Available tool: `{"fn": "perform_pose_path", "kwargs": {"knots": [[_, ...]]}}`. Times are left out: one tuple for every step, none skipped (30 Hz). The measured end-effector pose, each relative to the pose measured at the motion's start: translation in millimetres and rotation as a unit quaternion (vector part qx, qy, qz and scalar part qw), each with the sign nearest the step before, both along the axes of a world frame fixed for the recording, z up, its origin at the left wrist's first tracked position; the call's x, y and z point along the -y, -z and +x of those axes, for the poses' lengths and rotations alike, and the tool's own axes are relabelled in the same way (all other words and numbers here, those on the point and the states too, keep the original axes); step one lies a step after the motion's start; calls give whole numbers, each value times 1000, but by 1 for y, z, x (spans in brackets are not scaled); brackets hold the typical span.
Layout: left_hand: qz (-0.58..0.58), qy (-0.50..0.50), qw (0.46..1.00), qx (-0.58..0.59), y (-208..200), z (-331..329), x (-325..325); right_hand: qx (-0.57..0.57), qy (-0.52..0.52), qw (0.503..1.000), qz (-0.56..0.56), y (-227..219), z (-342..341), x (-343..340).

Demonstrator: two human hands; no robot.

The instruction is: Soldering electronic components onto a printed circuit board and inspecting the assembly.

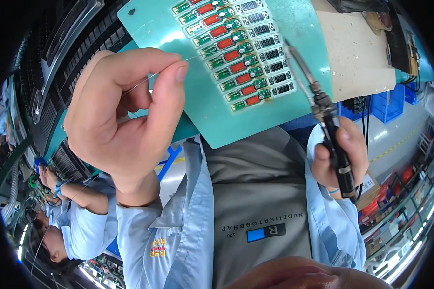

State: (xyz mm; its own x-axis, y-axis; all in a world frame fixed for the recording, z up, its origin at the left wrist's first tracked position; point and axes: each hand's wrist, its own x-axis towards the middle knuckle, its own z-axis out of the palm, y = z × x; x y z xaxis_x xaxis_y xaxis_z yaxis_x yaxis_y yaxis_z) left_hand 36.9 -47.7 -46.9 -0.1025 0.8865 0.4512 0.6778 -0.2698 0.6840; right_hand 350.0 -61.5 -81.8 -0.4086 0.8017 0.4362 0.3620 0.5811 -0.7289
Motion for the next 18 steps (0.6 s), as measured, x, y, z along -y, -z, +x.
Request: {"fn": "perform_pose_path", "kwargs": {"knots": [[1,4,1000,-4,0,0,0,21,-33,999,10,-2,-1,-5],[-5,2,1000,-6,3,-1,0,20,-41,999,0,-1,-4,-7],[-6,0,1000,-2,6,-2,-1,19,-49,999,-10,2,-8,-8],[-7,-2,1000,2,8,-2,-1,17,-52,998,-15,4,-11,-10],[-7,-2,1000,4,9,-2,-1,16,-55,998,-20,3,-14,-10],[-4,5,1000,-2,9,-2,-1,16,-59,998,-24,3,-16,-9],[-1,12,1000,-8,9,-3,-1,17,-60,998,-25,4,-18,-8],[-2,11,1000,-7,9,-4,-2,21,-53,998,-27,4,-20,-8],[-3,21,1000,-14,9,-5,-2,25,-47,998,-29,5,-21,-8],[-5,31,999,-22,10,-6,-3,26,-48,998,-30,6,-20,-8],[-7,29,999,-21,8,-6,-4,15,-46,998,-30,6,-20,-9],[-11,27,999,-21,7,-6,-5,5,-44,999,-31,5,-20,-9],[-15,26,999,-21,5,-6,-6,6,-45,998,-32,5,-21,-10],[-16,24,999,-22,5,-6,-6,2,-44,999,-27,6,-21,-11],[-21,25,999,-23,4,-6,-6,-2,-43,999,-23,7,-22,-12],[-25,27,999,-24,4,-7,-6,-2,-44,999,-24,8,-22,-13],[-26,26,999,-23,4,-7,-6,-6,-47,999,-26,9,-21,-13],[-27,29,999,-23,4,-7,-7,-9,-51,998,-29,9,-21,-13]]}}
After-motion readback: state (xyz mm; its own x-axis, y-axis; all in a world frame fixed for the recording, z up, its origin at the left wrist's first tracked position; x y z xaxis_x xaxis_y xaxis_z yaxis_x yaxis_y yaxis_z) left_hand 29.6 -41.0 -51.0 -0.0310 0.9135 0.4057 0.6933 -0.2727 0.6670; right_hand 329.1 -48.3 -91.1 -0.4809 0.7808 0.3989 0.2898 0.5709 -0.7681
